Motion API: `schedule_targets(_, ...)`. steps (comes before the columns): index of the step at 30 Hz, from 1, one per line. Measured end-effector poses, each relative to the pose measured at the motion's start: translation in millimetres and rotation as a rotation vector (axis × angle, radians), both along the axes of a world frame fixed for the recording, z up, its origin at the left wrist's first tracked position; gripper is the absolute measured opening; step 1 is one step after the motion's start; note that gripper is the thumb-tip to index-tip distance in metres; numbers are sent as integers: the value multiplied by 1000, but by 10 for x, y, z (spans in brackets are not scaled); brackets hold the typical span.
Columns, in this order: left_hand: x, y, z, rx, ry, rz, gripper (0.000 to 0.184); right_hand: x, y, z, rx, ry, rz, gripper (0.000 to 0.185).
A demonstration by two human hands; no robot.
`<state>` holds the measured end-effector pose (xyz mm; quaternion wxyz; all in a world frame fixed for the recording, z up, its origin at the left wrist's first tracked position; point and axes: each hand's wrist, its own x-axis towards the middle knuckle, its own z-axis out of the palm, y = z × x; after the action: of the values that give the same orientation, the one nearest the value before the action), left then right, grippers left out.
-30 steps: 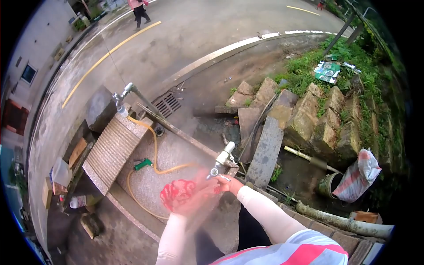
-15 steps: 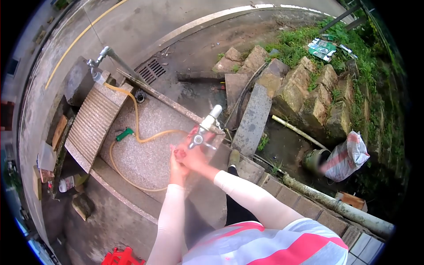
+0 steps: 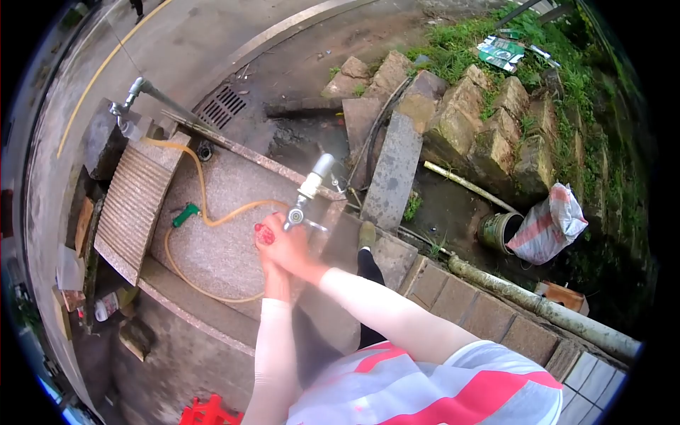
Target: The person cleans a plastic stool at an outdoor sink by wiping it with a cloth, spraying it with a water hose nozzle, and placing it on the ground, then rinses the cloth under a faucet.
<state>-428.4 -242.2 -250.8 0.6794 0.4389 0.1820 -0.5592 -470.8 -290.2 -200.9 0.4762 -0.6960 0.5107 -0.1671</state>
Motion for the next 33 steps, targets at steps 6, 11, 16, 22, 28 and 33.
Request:
schedule_targets(6, 248, 198, 34, 246, -241, -303, 53, -339, -355, -838, -65, 325, -183, 27)
schedule_targets(11, 441, 356, -266, 70, 211, -320, 58, -112, 336, -660, -90, 202, -1, 35)
schedule_targets(16, 553, 611, -481, -115, 220, -304, 55, -142, 893, 61, 59, -47, 41, 26)
schedule_targets(22, 600, 485, -667, 118, -8, -312, 54, -152, 576, -356, -208, -256, -350, 26)
schedule_targets(28, 457, 65, -310, 329, -270, -439, 49, -437, -232, -961, -1, 113, -412, 25)
schedule_targets(33, 303, -9, -93, 99, 151, -435, 59, -108, -32, -651, -36, -90, -382, 15)
